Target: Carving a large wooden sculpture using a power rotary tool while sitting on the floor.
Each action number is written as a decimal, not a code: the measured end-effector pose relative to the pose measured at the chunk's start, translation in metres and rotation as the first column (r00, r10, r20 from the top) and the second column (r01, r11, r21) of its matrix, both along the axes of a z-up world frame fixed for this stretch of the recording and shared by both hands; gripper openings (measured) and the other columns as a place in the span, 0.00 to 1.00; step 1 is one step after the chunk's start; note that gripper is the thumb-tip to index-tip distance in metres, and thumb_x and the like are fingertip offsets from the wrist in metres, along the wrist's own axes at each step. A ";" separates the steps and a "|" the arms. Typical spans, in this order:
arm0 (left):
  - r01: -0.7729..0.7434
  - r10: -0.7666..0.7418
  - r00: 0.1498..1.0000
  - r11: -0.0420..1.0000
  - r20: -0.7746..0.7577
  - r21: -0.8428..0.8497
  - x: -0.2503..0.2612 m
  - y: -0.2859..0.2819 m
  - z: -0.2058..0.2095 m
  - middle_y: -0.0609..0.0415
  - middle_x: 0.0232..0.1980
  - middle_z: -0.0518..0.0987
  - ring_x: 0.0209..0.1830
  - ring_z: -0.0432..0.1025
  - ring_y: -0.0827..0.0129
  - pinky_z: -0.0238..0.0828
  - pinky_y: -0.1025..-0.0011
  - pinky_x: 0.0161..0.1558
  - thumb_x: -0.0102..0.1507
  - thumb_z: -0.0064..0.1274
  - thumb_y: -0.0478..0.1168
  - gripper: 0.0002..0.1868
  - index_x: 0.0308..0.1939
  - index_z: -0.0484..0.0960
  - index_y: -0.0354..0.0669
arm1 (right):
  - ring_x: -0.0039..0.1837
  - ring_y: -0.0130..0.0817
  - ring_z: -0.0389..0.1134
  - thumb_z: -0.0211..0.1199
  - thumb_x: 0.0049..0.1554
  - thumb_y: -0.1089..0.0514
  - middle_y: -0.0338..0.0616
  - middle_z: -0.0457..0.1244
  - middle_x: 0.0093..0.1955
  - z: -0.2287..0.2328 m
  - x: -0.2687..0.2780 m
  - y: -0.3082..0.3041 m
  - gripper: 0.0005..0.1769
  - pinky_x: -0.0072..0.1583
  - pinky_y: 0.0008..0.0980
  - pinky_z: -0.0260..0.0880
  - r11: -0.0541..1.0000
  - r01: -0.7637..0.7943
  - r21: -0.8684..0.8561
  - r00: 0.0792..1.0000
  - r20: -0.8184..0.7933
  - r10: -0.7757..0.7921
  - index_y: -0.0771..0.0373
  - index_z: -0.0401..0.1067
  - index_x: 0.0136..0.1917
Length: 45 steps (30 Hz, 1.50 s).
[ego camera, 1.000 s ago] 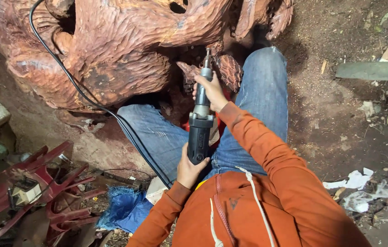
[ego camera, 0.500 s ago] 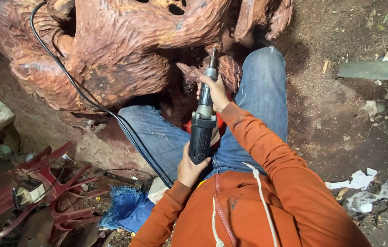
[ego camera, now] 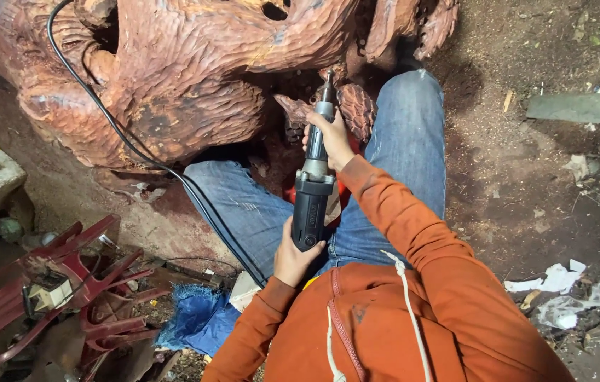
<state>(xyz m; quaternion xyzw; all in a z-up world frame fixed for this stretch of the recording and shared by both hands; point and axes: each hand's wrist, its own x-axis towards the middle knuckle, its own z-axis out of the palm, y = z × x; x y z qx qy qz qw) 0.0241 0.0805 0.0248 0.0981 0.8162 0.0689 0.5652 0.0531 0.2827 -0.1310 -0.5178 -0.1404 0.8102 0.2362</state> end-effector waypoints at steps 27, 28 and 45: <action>-0.007 0.007 1.000 1.000 -0.004 -0.023 0.004 -0.011 0.003 0.37 0.58 0.78 0.60 0.72 0.40 0.69 0.48 0.60 0.49 0.67 0.60 0.50 0.70 0.57 0.68 | 0.31 0.41 0.71 0.68 0.55 0.56 0.52 0.65 0.32 -0.004 0.004 -0.012 0.23 0.33 0.42 0.78 1.000 -0.030 -0.009 0.999 -0.021 0.030 0.55 0.56 0.55; -0.010 0.010 1.000 1.000 -0.001 -0.023 0.005 -0.011 0.004 0.37 0.58 0.78 0.60 0.72 0.40 0.69 0.48 0.60 0.49 0.67 0.60 0.50 0.70 0.57 0.68 | 0.31 0.41 0.71 0.68 0.55 0.56 0.52 0.65 0.32 -0.003 0.006 -0.013 0.23 0.33 0.42 0.78 0.999 -0.033 -0.010 0.999 -0.019 0.033 0.55 0.56 0.55; 0.067 -0.067 0.998 0.998 0.011 -0.008 0.002 -0.008 0.004 0.37 0.57 0.78 0.59 0.72 0.38 0.69 0.46 0.59 0.48 0.67 0.62 0.50 0.70 0.56 0.69 | 0.30 0.38 0.70 0.68 0.52 0.57 0.50 0.65 0.31 0.006 0.012 -0.009 0.21 0.32 0.40 0.78 0.998 0.051 -0.037 0.998 0.037 -0.049 0.60 0.59 0.51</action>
